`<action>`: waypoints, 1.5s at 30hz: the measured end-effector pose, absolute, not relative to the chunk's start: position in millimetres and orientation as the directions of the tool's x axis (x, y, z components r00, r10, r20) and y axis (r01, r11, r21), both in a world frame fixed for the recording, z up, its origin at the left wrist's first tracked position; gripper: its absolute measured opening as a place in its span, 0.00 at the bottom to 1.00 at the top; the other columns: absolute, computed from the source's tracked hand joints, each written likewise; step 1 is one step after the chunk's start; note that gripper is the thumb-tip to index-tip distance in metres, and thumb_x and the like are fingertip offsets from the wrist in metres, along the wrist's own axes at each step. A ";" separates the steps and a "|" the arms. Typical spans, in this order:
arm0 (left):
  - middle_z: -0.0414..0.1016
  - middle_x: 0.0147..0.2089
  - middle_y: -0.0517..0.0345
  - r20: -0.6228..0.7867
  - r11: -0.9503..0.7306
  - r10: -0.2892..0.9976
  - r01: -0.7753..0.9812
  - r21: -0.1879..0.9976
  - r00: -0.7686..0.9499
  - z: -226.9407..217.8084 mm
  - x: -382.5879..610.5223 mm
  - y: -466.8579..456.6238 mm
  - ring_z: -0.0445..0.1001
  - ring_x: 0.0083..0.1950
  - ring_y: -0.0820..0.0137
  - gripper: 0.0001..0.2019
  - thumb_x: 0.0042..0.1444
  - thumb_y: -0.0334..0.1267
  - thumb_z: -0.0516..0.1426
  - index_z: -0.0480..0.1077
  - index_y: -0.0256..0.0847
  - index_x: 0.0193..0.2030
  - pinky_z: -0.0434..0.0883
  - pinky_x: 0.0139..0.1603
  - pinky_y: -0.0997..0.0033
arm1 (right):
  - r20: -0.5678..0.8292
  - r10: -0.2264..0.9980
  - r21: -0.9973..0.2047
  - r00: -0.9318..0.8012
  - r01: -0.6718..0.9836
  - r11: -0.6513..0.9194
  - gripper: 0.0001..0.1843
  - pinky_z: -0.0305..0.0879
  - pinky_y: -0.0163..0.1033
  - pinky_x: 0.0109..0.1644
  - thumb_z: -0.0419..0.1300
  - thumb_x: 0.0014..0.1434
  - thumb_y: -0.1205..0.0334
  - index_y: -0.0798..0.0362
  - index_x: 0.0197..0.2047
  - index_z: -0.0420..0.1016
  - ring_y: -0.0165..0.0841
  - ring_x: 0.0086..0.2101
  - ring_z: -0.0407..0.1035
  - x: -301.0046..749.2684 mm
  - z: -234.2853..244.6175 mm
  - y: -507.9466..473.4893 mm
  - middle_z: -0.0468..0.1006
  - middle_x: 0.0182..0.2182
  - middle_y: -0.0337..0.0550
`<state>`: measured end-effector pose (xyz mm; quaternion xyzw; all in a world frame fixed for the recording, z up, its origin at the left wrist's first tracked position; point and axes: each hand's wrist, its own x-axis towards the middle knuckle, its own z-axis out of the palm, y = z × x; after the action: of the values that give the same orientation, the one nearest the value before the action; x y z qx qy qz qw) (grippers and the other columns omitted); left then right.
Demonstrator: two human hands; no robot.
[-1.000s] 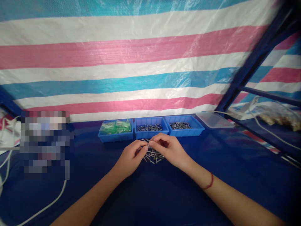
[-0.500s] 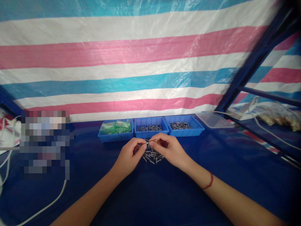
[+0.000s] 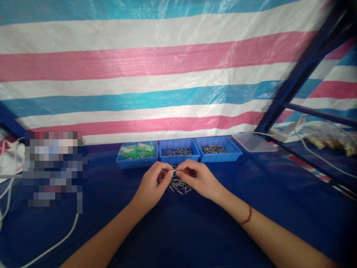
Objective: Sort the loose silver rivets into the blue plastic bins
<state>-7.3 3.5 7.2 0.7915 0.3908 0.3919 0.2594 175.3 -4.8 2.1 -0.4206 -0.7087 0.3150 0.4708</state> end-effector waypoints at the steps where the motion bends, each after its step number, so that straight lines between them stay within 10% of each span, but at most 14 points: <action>1: 0.70 0.37 0.59 0.418 -0.563 0.820 0.416 0.715 0.390 7.3 -7.4 3.3 0.69 0.35 0.73 0.04 0.60 0.35 0.52 0.67 0.40 0.39 0.66 0.37 0.73 | 0.399 0.892 -0.844 -0.212 0.295 0.447 0.06 0.59 0.33 0.28 0.59 0.56 0.61 0.54 0.32 0.75 0.27 0.25 0.61 175.3 2.4 -4.9 0.71 0.27 0.39; 15: 0.72 0.39 0.56 0.388 -0.577 0.813 0.521 0.629 0.433 5.8 -7.9 5.8 0.71 0.37 0.70 0.11 0.60 0.36 0.53 0.67 0.39 0.49 0.67 0.40 0.71 | 0.448 0.885 -0.749 -0.128 0.486 0.450 0.15 0.58 0.33 0.28 0.54 0.59 0.54 0.55 0.34 0.76 0.28 0.24 0.63 196.6 11.2 4.3 0.74 0.25 0.39; 26: 0.69 0.52 0.53 0.177 -0.647 0.760 0.701 0.298 0.626 8.7 -20.5 7.2 0.67 0.51 0.59 0.16 0.59 0.44 0.54 0.68 0.47 0.53 0.65 0.49 0.56 | 0.521 0.779 -0.467 0.348 0.881 -0.081 0.20 0.52 0.35 0.26 0.52 0.58 0.49 0.55 0.34 0.78 0.34 0.22 0.67 269.2 12.9 30.8 0.74 0.20 0.43; 36: 0.72 0.45 0.57 0.198 -0.696 0.713 0.645 0.315 0.673 -0.5 -17.2 18.5 0.69 0.46 0.66 0.10 0.63 0.39 0.50 0.71 0.44 0.44 0.66 0.50 0.65 | 0.286 0.894 -0.393 -0.346 0.808 0.438 0.15 0.55 0.35 0.29 0.55 0.57 0.51 0.53 0.37 0.76 0.31 0.25 0.66 217.3 22.4 3.5 0.73 0.24 0.39; 39: 0.71 0.45 0.56 0.232 -0.685 0.728 0.662 0.305 0.646 -3.6 -16.2 16.8 0.69 0.46 0.65 0.11 0.63 0.42 0.50 0.70 0.43 0.46 0.66 0.49 0.65 | 0.147 0.885 -0.366 -0.442 0.807 0.464 0.29 0.60 0.37 0.34 0.63 0.48 0.46 0.54 0.50 0.72 0.36 0.31 0.69 217.9 16.6 -1.6 0.75 0.34 0.45; 45: 0.60 0.61 0.43 0.175 -0.653 0.757 0.719 0.236 0.630 -3.1 -12.6 11.4 0.64 0.56 0.51 0.37 0.51 0.62 0.54 0.57 0.43 0.63 0.64 0.54 0.51 | 0.096 0.879 -0.381 -0.467 0.799 0.466 0.41 0.65 0.44 0.44 0.65 0.46 0.46 0.56 0.60 0.63 0.43 0.42 0.70 219.8 6.5 -1.3 0.73 0.45 0.53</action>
<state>-12.6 11.4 -3.1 0.8998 0.4101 0.1303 0.0718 219.8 -1.3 6.5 -0.4967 -0.8444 0.1429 0.1408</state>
